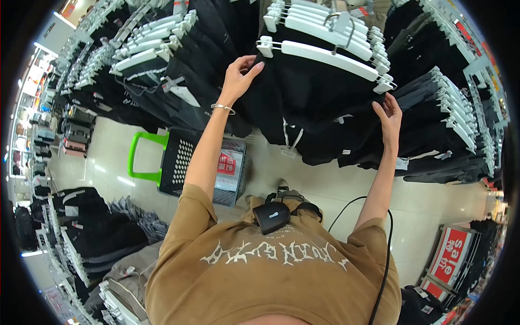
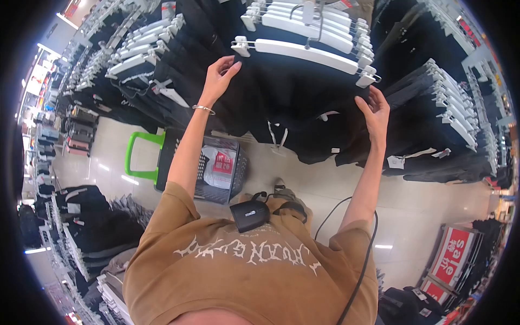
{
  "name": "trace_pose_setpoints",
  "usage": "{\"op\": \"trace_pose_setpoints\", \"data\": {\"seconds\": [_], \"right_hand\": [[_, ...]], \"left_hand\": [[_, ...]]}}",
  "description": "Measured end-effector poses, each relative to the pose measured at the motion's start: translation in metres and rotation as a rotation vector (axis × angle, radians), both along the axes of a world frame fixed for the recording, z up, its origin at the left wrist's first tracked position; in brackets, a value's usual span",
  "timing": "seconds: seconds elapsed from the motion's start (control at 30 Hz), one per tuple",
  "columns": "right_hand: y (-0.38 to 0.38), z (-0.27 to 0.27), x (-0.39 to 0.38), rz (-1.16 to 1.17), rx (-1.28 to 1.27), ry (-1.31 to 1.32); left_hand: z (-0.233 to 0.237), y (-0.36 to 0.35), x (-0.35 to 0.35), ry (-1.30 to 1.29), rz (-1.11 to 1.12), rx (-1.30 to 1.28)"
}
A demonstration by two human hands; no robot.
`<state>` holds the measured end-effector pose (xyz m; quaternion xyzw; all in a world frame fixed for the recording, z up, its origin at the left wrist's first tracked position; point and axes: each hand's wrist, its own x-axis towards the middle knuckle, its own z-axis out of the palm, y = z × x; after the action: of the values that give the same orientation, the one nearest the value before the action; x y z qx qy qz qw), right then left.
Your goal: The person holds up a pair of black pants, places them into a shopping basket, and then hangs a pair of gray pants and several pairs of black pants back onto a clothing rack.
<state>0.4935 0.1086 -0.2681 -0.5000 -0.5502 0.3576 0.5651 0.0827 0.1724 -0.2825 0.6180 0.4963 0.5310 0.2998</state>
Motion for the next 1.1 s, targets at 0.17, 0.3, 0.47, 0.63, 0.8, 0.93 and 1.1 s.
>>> {"op": "trace_pose_setpoints", "data": {"seconds": [0.17, 0.3, 0.47, 0.63, 0.8, 0.93, 1.1], "right_hand": [[-0.011, 0.002, -0.007, -0.084, 0.046, -0.016], [-0.019, 0.005, -0.012, -0.083, 0.153, -0.078], [-0.034, 0.000, -0.018, -0.350, 0.547, -0.070], [-0.061, -0.011, -0.027, -0.343, 0.575, -0.203], [-0.079, 0.001, -0.085, 0.202, 0.082, -0.537], [-0.054, 0.001, -0.101, 0.250, -0.137, -0.826], [-0.036, 0.007, -0.099, 0.139, -0.238, -0.685]], "left_hand": [[-0.004, -0.010, -0.001, -0.140, 0.020, 0.084], [-0.009, -0.023, 0.000, -0.135, 0.113, 0.163], [-0.023, -0.045, -0.007, -0.137, 0.226, 0.173], [-0.032, -0.077, -0.006, -0.213, 0.291, 0.176], [-0.037, -0.107, 0.001, -0.014, 0.112, 0.086], [-0.007, -0.097, 0.014, 0.435, -0.109, 0.056], [0.015, -0.071, 0.026, 0.968, -0.143, 0.040]]}}
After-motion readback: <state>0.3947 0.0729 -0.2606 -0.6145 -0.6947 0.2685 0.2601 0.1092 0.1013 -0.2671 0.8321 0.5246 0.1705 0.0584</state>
